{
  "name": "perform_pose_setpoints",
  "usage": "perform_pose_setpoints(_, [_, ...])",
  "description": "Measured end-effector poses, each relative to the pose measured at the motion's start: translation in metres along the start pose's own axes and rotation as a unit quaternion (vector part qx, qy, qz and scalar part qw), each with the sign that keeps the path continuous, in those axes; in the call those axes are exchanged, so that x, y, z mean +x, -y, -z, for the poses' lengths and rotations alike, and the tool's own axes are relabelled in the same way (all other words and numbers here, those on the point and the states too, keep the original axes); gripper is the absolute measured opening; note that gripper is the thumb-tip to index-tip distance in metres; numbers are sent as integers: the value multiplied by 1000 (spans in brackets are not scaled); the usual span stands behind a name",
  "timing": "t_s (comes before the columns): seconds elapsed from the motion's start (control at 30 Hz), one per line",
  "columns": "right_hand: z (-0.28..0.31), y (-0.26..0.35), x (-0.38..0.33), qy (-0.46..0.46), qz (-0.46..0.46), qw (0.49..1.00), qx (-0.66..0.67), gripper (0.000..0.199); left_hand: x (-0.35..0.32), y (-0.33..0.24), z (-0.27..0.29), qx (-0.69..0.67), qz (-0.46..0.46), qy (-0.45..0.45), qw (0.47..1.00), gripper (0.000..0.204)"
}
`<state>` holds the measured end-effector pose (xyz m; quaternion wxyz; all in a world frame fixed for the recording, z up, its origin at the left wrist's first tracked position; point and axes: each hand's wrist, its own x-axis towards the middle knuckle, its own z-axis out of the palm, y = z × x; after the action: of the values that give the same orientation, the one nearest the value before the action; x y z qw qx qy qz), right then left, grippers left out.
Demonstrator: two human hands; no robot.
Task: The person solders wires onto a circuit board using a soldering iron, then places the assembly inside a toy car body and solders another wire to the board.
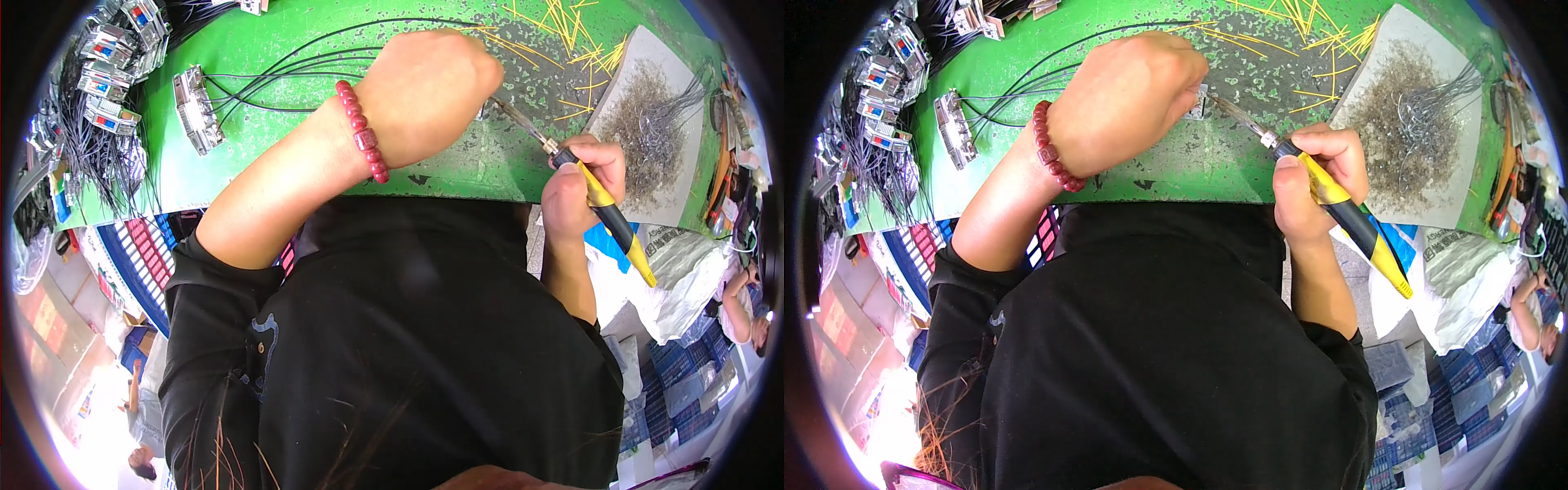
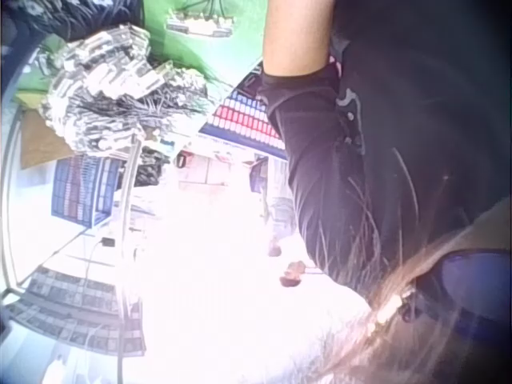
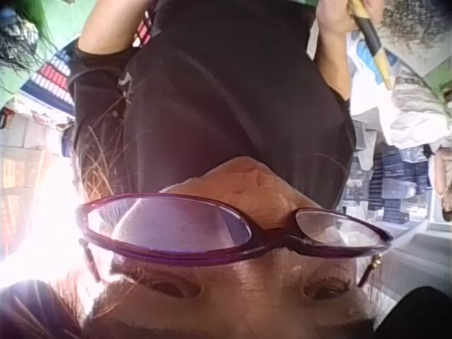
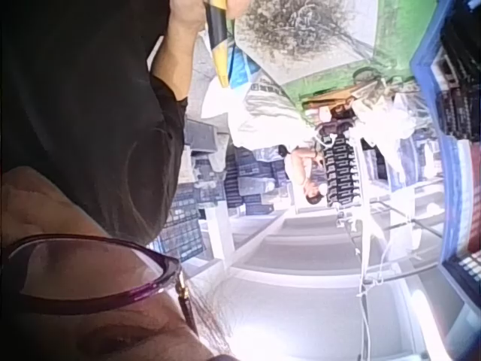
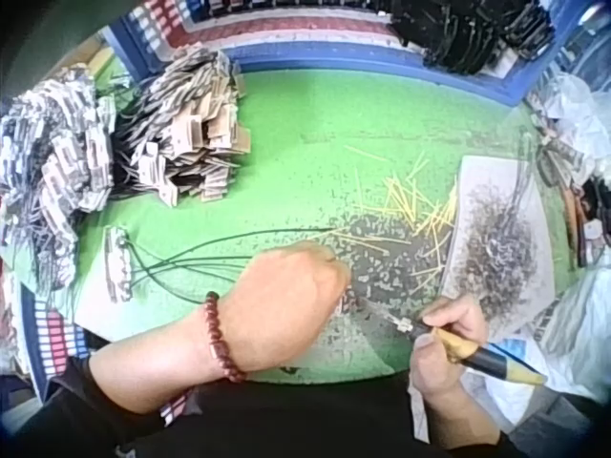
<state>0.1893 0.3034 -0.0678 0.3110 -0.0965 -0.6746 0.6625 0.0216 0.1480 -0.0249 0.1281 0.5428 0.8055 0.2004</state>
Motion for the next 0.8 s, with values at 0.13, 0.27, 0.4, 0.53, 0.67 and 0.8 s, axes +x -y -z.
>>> perform_pose_setpoints(0.13, [1,0,0,1,1,1000,-7,31,0,-1,1,1,0,2,1000,11])
perform_pose_setpoints(0.27, [-1,-1,0,-8,5,1000,-4,32,-1,0,-1,2,-2,-2,1000,12])
perform_pose_setpoints(0.4, [0,-1,-1,-7,10,1000,-1,32,-3,-2,-1,2,-7,-15,1000,11])
perform_pose_setpoints(0.53, [1,0,-1,-7,5,1000,0,31,-4,-2,0,-6,-10,-29,999,11])
perform_pose_setpoints(0.67, [0,0,-2,-11,3,1000,5,30,-5,1,-3,-22,-16,-40,999,11])
perform_pose_setpoints(0.8, [2,3,-1,1,8,1000,-29,19,-8,3,-5,-47,-40,-77,995,11])
